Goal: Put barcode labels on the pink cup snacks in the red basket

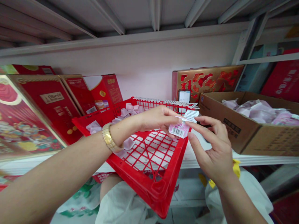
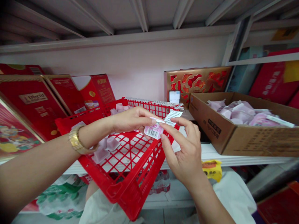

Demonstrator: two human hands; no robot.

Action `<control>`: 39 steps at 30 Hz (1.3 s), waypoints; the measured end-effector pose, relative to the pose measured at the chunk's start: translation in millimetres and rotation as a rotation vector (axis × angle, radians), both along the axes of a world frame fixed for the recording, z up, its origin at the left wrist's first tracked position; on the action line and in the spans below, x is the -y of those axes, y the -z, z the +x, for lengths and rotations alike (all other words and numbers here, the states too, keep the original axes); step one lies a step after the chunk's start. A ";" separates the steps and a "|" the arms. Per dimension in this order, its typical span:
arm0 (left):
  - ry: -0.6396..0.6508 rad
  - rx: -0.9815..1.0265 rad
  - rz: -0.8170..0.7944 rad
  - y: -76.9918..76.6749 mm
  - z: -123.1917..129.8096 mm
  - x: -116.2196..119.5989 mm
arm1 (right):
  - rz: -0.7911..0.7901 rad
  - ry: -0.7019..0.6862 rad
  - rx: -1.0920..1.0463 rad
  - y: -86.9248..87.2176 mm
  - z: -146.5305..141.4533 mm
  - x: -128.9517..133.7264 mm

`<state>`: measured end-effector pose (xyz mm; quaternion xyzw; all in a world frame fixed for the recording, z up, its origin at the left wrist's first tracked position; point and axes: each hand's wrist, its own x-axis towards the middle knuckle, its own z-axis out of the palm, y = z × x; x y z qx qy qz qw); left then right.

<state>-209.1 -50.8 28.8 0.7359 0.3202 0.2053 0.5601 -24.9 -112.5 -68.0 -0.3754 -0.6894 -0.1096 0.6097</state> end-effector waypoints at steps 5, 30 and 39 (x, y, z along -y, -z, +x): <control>-0.035 -0.034 0.026 -0.9 0.3 0.9 | -0.005 0.014 -0.001 0.8 -0.4 1.1; -0.022 -0.174 0.223 -6.0 -0.8 1.5 | -0.036 -0.022 -0.045 8.8 -2.8 8.2; -0.089 -0.150 0.287 -20.8 5.5 8.6 | -0.019 -0.014 -0.068 -5.7 -0.4 17.6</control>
